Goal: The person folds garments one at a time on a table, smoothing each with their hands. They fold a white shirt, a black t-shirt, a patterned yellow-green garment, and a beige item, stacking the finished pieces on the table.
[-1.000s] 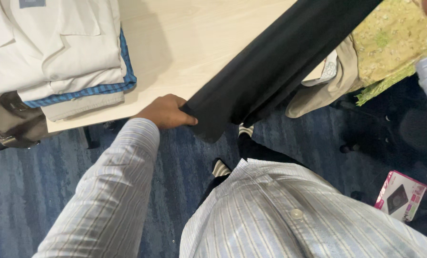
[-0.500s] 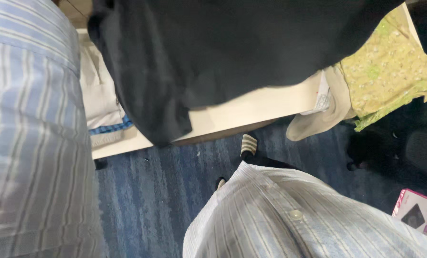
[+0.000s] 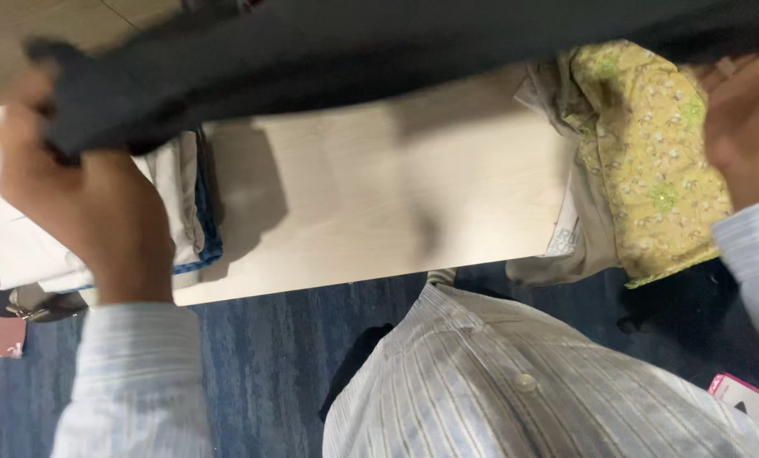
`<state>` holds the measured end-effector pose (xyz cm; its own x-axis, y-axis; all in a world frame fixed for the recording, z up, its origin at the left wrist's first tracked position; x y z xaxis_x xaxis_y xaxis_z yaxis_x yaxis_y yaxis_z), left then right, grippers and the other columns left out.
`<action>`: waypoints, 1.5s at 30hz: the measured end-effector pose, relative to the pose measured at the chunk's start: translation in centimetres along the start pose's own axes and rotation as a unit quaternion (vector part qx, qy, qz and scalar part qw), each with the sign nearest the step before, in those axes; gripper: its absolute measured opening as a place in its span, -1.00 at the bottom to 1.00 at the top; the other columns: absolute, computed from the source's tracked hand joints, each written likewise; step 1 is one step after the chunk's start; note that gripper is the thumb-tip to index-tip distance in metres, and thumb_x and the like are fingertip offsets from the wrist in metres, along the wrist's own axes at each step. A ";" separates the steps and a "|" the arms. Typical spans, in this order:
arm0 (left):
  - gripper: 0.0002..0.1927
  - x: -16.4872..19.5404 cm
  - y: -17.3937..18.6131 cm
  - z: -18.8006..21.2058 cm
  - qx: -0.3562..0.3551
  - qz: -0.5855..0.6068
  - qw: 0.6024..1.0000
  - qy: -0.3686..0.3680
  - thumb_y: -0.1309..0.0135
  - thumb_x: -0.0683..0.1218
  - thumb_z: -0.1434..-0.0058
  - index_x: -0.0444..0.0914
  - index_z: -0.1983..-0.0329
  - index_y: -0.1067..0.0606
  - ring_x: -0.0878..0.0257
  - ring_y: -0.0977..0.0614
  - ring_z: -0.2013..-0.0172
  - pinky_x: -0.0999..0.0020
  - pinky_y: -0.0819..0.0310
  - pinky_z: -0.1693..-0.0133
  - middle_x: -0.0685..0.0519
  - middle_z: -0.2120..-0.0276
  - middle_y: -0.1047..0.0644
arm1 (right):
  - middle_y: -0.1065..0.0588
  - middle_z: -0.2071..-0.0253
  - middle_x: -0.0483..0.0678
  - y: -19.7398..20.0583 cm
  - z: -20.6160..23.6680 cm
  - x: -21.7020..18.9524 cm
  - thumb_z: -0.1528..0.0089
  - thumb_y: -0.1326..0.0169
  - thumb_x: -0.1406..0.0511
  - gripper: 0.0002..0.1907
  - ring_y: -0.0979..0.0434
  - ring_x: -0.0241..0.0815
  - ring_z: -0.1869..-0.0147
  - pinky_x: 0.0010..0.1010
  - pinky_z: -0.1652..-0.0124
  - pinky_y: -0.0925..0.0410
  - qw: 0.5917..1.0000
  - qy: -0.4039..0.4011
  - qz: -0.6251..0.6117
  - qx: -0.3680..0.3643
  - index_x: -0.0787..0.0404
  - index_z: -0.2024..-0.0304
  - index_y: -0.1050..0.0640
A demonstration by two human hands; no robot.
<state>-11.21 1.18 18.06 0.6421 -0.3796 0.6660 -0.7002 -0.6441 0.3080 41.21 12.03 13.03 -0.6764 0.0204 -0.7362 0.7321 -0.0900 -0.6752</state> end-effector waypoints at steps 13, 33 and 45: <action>-0.44 -5.7 1.3 22.0 -0.590 -0.389 0.501 0.499 -0.43 0.18 0.07 -0.11 0.02 -0.65 -0.04 -0.66 -0.05 0.11 -0.54 -0.12 -0.09 0.03 -0.65 | -0.65 0.16 0.18 8.8 5.9 8.4 -0.19 -0.28 -0.11 -0.43 -0.65 0.13 0.06 -0.22 0.04 -0.47 0.487 -0.219 0.835 -0.133 0.19 0.03 -0.69; 0.00 -6.8 -3.5 28.2 -0.056 -0.451 0.709 0.539 -0.47 0.42 0.07 -0.35 -0.10 -0.32 -0.23 -0.43 -0.12 -0.11 -0.40 -0.09 -0.27 -0.11 -0.36 | -0.43 -0.09 -0.01 7.1 13.0 11.3 0.06 -0.36 0.25 -0.31 -0.37 0.14 -0.24 -0.09 -0.18 -0.29 0.449 -0.022 0.858 -0.249 0.02 -0.13 -0.47; -0.43 -6.9 -2.2 31.1 0.083 0.008 0.636 0.767 -0.38 0.03 -0.11 -0.35 -0.05 -0.43 0.19 -0.57 0.31 0.37 -0.39 0.40 0.00 0.26 -0.60 | -0.55 0.14 -0.13 9.3 13.5 10.9 -0.05 -0.25 0.31 -0.71 -0.48 0.00 -0.12 -0.12 -0.05 -0.32 0.491 0.029 0.822 -0.286 0.05 0.15 -0.59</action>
<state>-4.40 -15.43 -8.35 -0.5152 0.6254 0.5860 -0.5777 -0.7585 0.3016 39.58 -2.05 -0.63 0.8590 0.4179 -0.2958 0.1984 0.2609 0.9447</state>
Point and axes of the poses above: each hand's wrist, its own z-axis away from the middle knuckle, its own y-axis out of the back of the hand, x = y × z, the point moved 2 cm from there along -z, towards the middle knuckle
